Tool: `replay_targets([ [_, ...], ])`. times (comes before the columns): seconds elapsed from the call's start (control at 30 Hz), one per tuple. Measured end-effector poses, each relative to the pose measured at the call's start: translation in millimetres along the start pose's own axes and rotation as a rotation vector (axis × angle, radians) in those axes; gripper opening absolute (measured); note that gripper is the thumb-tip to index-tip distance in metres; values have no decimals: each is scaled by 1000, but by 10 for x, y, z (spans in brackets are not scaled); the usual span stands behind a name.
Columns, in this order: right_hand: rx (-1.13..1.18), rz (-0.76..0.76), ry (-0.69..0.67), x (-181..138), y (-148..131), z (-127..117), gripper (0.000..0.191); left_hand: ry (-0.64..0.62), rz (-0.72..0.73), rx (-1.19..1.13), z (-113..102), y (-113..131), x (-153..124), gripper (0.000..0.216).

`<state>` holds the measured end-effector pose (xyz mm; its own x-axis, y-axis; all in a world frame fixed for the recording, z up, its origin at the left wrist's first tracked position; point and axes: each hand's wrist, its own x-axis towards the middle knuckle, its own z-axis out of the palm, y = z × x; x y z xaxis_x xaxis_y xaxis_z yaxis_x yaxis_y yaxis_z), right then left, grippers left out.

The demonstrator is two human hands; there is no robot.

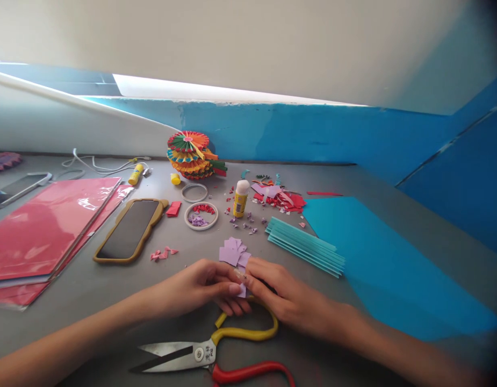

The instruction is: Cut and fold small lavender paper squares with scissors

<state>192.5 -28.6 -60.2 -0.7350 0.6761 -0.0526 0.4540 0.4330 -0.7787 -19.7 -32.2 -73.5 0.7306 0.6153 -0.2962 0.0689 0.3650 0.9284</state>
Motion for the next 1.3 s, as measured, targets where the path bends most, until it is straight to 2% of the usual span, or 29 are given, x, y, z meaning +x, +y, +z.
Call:
replay_targets([
  [0.37,83,25,2,-16,45,15,31,35,27,-22,33,-22,11,25],
  [0.57,158,69,20,-3,35,22,29,61,-11,-16,42,-21,19,29],
  [1.3,128,88,27,-31,36,44,25,87,-48,-5,71,-23,26,33],
])
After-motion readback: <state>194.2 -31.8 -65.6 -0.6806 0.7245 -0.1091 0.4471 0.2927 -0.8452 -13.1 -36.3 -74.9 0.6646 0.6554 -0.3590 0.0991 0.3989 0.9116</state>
